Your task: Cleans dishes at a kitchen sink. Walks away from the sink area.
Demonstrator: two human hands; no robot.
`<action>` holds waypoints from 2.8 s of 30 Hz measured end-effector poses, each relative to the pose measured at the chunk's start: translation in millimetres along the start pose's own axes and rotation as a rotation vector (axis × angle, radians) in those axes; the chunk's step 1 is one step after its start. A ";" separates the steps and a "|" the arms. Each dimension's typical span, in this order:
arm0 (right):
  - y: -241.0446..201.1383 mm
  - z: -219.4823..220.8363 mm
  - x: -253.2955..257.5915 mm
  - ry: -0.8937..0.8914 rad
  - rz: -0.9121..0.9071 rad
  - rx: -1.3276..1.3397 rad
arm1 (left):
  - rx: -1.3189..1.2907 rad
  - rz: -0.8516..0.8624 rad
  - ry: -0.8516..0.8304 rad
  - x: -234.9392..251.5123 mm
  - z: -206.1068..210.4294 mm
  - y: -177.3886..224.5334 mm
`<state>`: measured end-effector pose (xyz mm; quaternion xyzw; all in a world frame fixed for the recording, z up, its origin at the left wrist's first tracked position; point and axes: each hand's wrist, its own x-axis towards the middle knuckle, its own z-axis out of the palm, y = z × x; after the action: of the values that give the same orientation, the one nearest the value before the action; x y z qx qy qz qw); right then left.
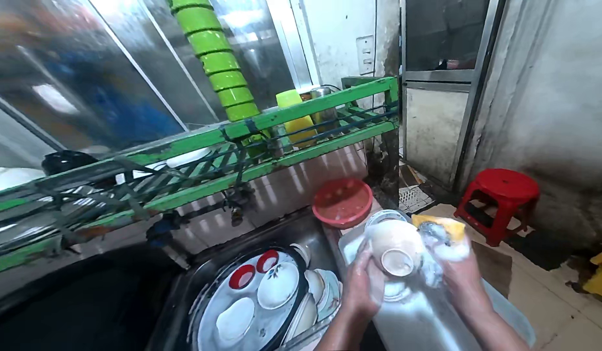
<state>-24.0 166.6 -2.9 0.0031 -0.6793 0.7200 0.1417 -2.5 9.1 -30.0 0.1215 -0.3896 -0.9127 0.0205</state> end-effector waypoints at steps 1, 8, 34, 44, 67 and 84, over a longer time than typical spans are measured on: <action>-0.7 -2.5 3.0 -0.039 -0.171 -0.108 | -0.026 -0.105 -0.025 0.5 -0.3 -2.1; 13.8 4.6 -2.4 -0.304 0.318 0.069 | 0.293 0.091 0.077 5.3 -1.9 2.5; 3.6 -11.4 16.1 -1.005 -0.761 -0.946 | 0.534 -0.354 -0.211 14.3 16.4 23.0; 21.9 29.2 -16.8 -0.677 0.113 -0.422 | 0.653 0.237 -0.082 25.3 -1.8 24.6; 88.3 -76.7 3.0 -1.004 0.155 -1.321 | 1.880 0.049 -0.323 44.4 -12.8 -26.7; 80.6 -77.2 3.9 -0.867 0.332 -1.272 | 2.032 -0.057 -0.787 22.2 -18.8 -24.7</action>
<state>-30.0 239.9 -86.8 0.1007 -0.9471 0.1395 -0.2709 -18.2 10.1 -64.8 -0.2100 -0.9383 -0.1397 -0.2368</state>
